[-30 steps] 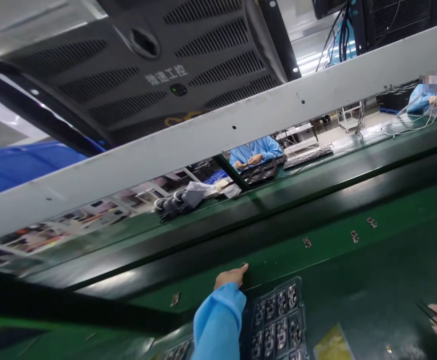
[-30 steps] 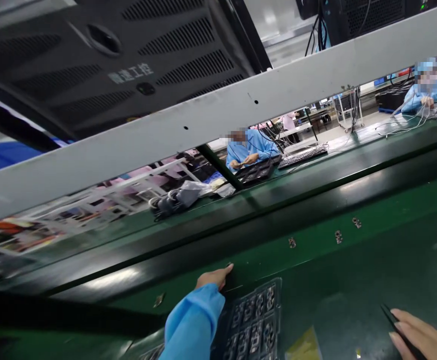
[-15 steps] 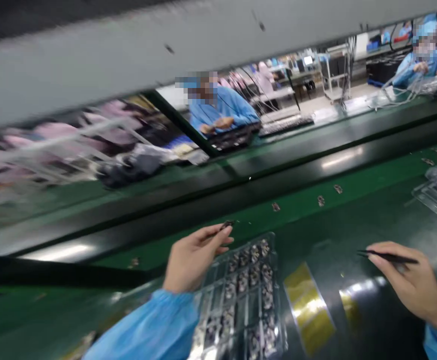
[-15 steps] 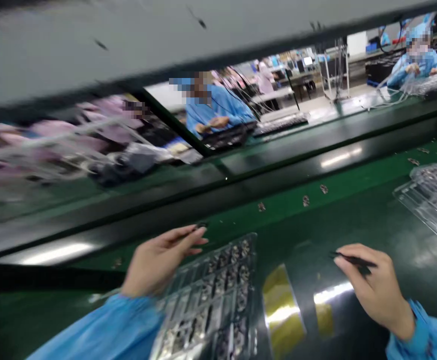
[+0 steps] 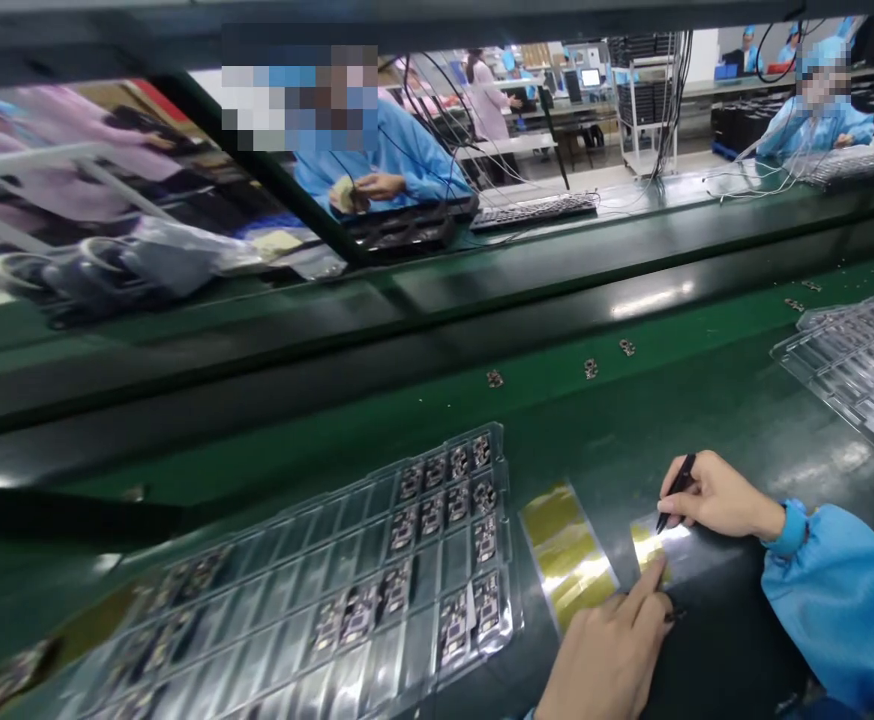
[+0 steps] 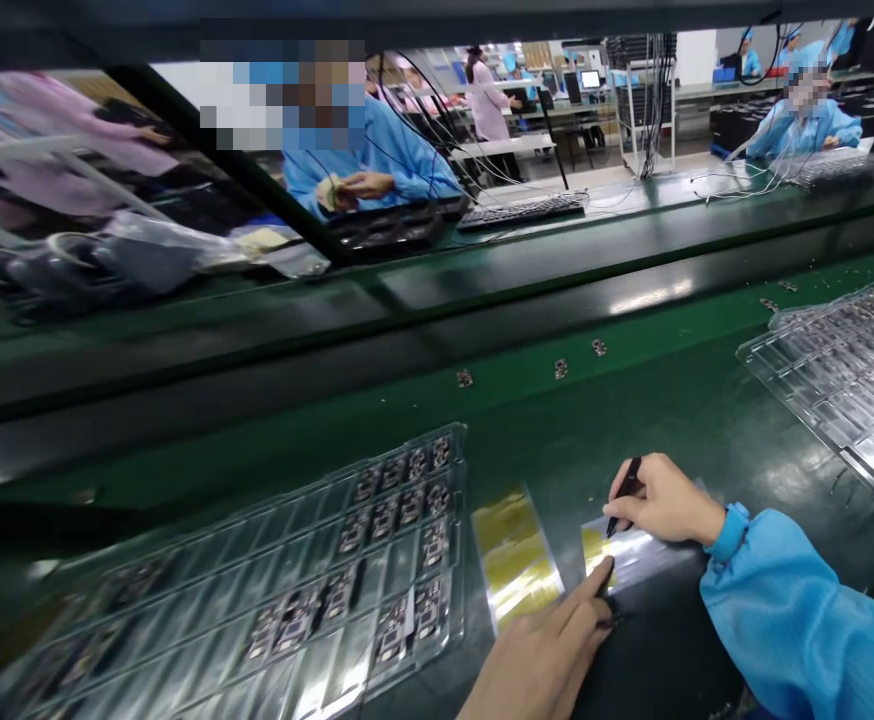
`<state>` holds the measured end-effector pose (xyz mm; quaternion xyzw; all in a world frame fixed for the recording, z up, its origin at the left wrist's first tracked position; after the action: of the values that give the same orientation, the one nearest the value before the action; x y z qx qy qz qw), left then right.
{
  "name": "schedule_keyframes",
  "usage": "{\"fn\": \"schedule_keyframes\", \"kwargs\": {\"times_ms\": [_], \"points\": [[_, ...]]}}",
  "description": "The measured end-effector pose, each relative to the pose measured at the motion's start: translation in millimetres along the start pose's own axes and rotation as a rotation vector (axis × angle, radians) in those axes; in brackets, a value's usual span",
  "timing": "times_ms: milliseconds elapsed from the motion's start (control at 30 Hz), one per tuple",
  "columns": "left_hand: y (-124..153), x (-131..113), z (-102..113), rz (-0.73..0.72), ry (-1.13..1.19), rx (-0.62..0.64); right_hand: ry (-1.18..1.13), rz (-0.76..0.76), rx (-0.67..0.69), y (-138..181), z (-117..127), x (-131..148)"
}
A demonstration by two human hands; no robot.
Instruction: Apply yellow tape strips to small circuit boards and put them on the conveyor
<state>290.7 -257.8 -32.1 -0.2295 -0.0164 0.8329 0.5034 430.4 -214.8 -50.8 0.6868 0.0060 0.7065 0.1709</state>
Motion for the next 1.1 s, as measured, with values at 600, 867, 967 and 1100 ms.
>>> {"fn": "schedule_keyframes", "kwargs": {"times_ms": [600, 867, 967, 1100], "points": [[-5.0, 7.6, -7.3, 0.029, -0.025, 0.073, -0.024, -0.067, 0.026, -8.9, -4.2, -9.0], [-4.2, 11.7, -9.2, 0.059, 0.004, 0.062, -0.085, -0.047, 0.003, -7.3, -3.4, -7.9], [-5.3, 11.3, -6.8, 0.094, 0.06, 0.051, -0.128, -0.048, -0.024, -6.8, -1.1, -6.5], [-6.3, 20.0, 8.3, 0.256, 0.298, -0.091, -0.261, -0.06, -0.136, -11.9, 8.9, -6.4]]}}
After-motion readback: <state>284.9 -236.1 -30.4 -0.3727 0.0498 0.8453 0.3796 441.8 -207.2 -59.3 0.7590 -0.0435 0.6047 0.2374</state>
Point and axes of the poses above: each hand's wrist, its own y-axis away from the middle knuckle, its own z-axis out of the back of the hand, x = y × z, the point moved 7 cm from there along -y, towards the middle knuckle, and after that the axes turned 14 degrees about -x, right-handed, at the moved point
